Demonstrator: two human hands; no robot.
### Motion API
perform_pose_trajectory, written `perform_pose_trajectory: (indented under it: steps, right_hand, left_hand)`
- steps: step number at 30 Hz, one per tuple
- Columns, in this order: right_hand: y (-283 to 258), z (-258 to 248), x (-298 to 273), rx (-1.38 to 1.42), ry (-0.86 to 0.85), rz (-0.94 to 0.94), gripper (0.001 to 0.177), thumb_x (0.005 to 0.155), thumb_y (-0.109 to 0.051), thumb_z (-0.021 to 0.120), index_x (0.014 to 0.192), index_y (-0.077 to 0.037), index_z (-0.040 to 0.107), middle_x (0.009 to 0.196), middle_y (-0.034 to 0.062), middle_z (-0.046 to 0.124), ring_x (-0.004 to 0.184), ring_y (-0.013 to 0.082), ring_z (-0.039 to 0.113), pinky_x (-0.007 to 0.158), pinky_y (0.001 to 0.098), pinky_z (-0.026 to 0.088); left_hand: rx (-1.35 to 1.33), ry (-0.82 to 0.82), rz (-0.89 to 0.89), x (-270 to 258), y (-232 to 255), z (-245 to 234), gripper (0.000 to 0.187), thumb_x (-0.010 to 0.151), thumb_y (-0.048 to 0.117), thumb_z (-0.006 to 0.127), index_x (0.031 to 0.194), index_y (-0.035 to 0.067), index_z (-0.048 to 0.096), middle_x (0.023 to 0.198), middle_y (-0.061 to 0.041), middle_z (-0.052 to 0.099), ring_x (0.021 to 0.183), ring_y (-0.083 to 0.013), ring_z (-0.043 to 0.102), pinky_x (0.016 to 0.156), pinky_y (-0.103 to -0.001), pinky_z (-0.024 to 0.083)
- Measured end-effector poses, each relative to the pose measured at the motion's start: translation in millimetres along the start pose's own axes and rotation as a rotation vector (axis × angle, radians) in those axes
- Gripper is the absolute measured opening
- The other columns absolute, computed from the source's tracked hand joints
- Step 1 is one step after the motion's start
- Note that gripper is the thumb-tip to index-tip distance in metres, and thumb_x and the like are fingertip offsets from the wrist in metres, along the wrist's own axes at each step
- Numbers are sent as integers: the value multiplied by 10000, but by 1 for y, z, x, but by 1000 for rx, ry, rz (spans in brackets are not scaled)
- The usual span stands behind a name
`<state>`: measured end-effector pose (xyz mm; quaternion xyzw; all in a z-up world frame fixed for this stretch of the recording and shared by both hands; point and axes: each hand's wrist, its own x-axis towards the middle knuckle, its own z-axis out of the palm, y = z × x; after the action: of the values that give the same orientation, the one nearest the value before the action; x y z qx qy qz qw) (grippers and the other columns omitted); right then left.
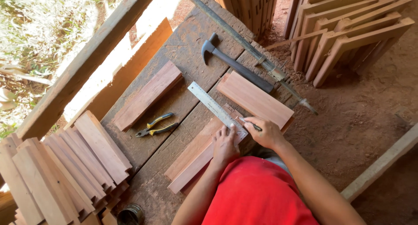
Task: The person aligns wooden slats side by side on a workbench, uses a try square to check their alignment, and marks the boards with a pencil. They then pick up a hammer and a chisel-like tool and work on the edge of a board.
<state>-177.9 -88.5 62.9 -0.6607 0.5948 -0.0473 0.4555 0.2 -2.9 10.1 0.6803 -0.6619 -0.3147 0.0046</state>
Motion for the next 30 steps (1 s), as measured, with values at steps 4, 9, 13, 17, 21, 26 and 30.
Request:
perform_pose_trajectory:
  steps: [4, 9, 13, 17, 21, 26, 30]
  right_hand:
    - [1, 16, 12, 61, -42, 17, 338, 939, -418, 604, 1231, -311, 736, 1250, 6, 742, 1202, 262, 668, 1027, 426, 535]
    - [-14, -13, -7, -111, -136, 62, 356, 928, -514, 562, 1192, -353, 738, 1199, -40, 760, 1157, 234, 698, 1040, 421, 537]
    - [-1, -19, -19, -340, -140, 32, 468, 934, -541, 487, 818, -162, 736, 915, 104, 775, 976, 331, 733, 897, 454, 570]
    - [58, 45, 10, -236, -232, 52, 313, 930, -400, 595, 1155, -198, 677, 1167, 120, 687, 1167, 335, 674, 986, 468, 555]
    - [79, 86, 38, -13, -277, 239, 360, 947, -496, 550, 1159, -240, 687, 1141, 84, 744, 1154, 293, 689, 980, 440, 556]
    - [54, 61, 15, 384, -103, 284, 145, 896, -245, 646, 927, -118, 707, 567, 59, 682, 642, 196, 708, 662, 319, 559]
    - [53, -6, -22, 294, -71, 228, 180, 1024, -181, 507, 1117, -94, 634, 817, 47, 626, 620, 164, 530, 517, 314, 438]
  left_hand:
    - [13, -2, 6, 2, -8, 11, 904, 727, 245, 791, 1536, 107, 414, 1454, -221, 412, 1285, -438, 490, 939, -556, 462]
    - [22, -26, -3, 3, -9, 16, 910, 736, 259, 798, 1542, 101, 404, 1464, -218, 404, 1295, -437, 480, 950, -560, 457]
    - [27, -57, -21, 2, -4, 6, 908, 746, 269, 799, 1548, 105, 406, 1466, -211, 405, 1306, -436, 473, 967, -560, 454]
    - [-1, -60, -31, 2, -3, 2, 919, 743, 265, 800, 1554, 108, 397, 1479, -216, 391, 1316, -448, 463, 982, -575, 450]
    - [-47, -71, -13, -5, -7, -12, 907, 752, 262, 792, 1559, 126, 402, 1481, -210, 404, 1327, -453, 459, 1000, -586, 439]
    - [-389, 286, 77, -29, -43, 10, 892, 738, 382, 885, 1469, 48, 498, 1332, -295, 543, 1227, -552, 534, 988, -617, 455]
    - [-211, 207, -148, -79, -73, -1, 799, 811, 497, 806, 1458, 124, 521, 1378, -151, 571, 1229, -313, 554, 973, -440, 551]
